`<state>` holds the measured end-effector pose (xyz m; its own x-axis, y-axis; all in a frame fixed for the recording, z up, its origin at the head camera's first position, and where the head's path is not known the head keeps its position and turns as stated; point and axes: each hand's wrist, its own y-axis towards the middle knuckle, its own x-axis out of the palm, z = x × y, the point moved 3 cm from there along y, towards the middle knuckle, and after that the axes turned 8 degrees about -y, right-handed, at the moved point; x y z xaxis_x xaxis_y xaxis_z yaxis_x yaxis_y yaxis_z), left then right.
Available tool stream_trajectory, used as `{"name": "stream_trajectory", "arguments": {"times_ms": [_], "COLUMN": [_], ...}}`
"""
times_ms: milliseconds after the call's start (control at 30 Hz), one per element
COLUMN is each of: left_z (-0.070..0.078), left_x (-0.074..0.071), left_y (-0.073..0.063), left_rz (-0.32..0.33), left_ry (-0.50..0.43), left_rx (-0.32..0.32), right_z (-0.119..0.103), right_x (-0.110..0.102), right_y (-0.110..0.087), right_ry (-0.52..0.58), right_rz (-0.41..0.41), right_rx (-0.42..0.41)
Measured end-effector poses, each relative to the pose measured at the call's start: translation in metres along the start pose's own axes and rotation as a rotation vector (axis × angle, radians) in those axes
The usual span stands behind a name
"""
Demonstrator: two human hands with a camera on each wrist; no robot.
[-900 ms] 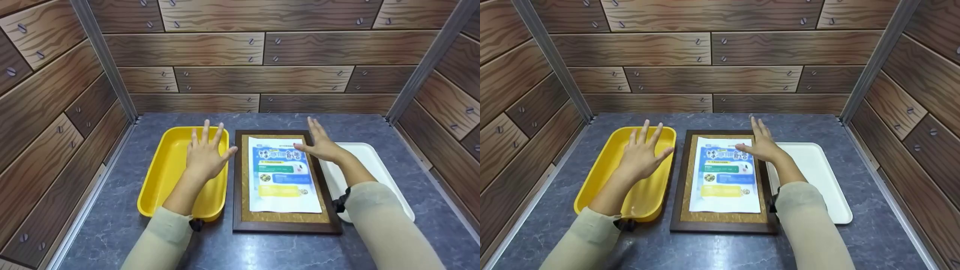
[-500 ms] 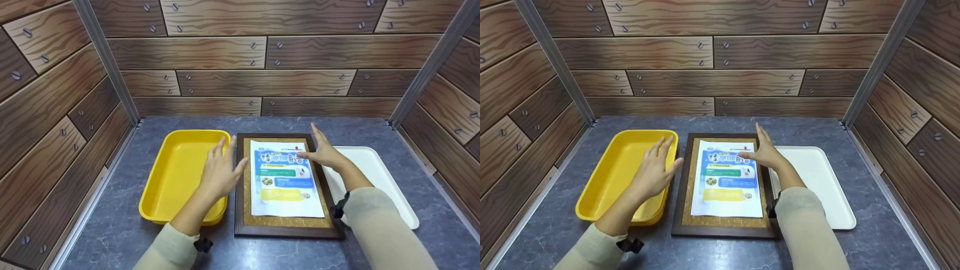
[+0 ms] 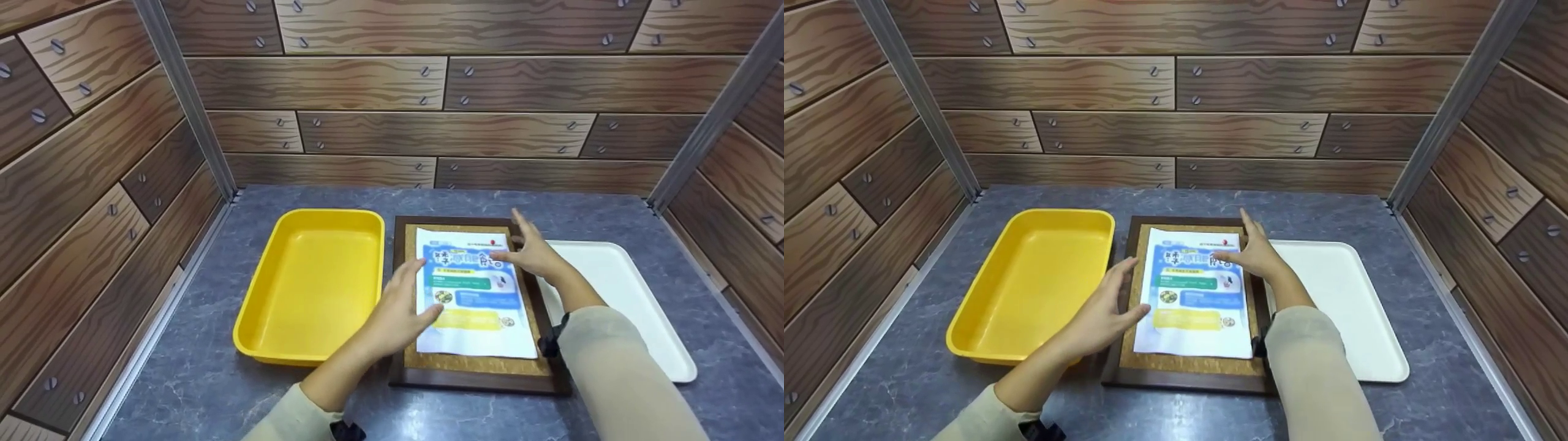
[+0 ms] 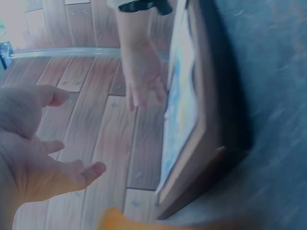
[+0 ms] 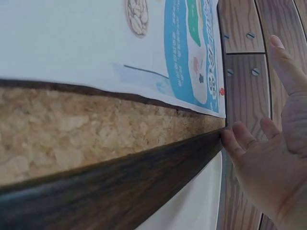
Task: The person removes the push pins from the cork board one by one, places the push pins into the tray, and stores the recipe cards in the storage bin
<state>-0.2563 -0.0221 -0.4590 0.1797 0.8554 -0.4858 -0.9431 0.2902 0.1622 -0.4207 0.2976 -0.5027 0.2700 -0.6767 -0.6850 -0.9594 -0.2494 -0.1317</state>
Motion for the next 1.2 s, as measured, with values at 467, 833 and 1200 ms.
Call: {"name": "stream_trajectory", "arguments": {"times_ms": [467,833,1200], "left_z": [-0.028,-0.04,-0.043], "left_x": [0.029,0.036,0.039], "left_y": [-0.007,-0.008,-0.004], "left_rz": [-0.116,-0.091,-0.072], "left_ry": [-0.049,0.016,-0.029], "left_rx": [-0.132,-0.201,-0.221], "right_z": [0.009,0.017,0.013], "right_x": [0.01,0.014,0.011], "right_y": [0.008,0.021,0.033], "right_ry": [0.014,-0.079,-0.157], "right_rz": [0.002,-0.009,0.09], "right_rx": [-0.005,-0.001,-0.004]}}
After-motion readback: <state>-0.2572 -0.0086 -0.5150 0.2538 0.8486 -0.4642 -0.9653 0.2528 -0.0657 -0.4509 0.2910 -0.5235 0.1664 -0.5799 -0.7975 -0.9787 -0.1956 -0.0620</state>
